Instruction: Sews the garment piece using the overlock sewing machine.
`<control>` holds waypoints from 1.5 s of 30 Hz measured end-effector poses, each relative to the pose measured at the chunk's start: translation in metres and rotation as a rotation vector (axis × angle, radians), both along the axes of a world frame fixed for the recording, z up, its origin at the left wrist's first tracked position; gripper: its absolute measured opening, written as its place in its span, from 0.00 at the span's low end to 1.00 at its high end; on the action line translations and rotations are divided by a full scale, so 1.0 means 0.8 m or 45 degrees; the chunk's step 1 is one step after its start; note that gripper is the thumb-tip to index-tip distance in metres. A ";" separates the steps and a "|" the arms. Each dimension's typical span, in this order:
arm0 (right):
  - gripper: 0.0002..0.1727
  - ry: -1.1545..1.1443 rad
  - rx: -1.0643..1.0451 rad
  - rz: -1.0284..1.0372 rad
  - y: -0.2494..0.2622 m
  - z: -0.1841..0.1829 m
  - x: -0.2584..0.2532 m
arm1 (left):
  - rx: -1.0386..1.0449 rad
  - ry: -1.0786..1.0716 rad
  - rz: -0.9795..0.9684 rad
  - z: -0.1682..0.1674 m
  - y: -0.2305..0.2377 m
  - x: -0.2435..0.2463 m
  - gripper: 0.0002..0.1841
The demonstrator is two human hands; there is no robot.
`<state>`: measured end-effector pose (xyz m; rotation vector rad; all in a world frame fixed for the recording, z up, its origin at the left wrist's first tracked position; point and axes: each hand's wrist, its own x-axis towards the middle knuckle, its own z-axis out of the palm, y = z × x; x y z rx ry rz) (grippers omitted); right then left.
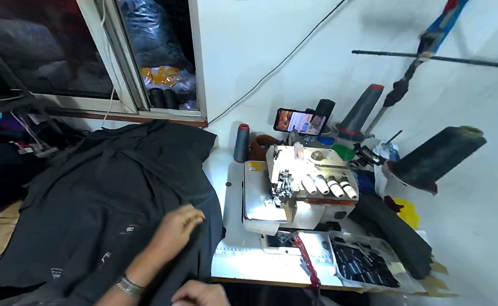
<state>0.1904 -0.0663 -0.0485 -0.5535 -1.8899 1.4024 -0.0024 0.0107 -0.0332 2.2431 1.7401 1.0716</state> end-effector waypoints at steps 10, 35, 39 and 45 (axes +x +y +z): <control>0.13 -0.220 -0.697 -0.349 0.086 -0.027 0.043 | -0.267 -0.125 -0.062 -0.084 0.015 0.008 0.13; 0.05 0.613 -1.474 -0.258 0.122 -0.017 -0.017 | -0.177 -0.677 -0.420 -0.034 -0.005 -0.023 0.09; 0.12 0.767 -1.722 -0.192 0.129 -0.014 -0.021 | -0.178 -0.696 -0.437 -0.032 -0.005 -0.019 0.09; 0.14 0.735 -1.550 -0.057 0.137 -0.011 -0.005 | -0.210 -0.687 -0.443 -0.044 -0.013 -0.026 0.10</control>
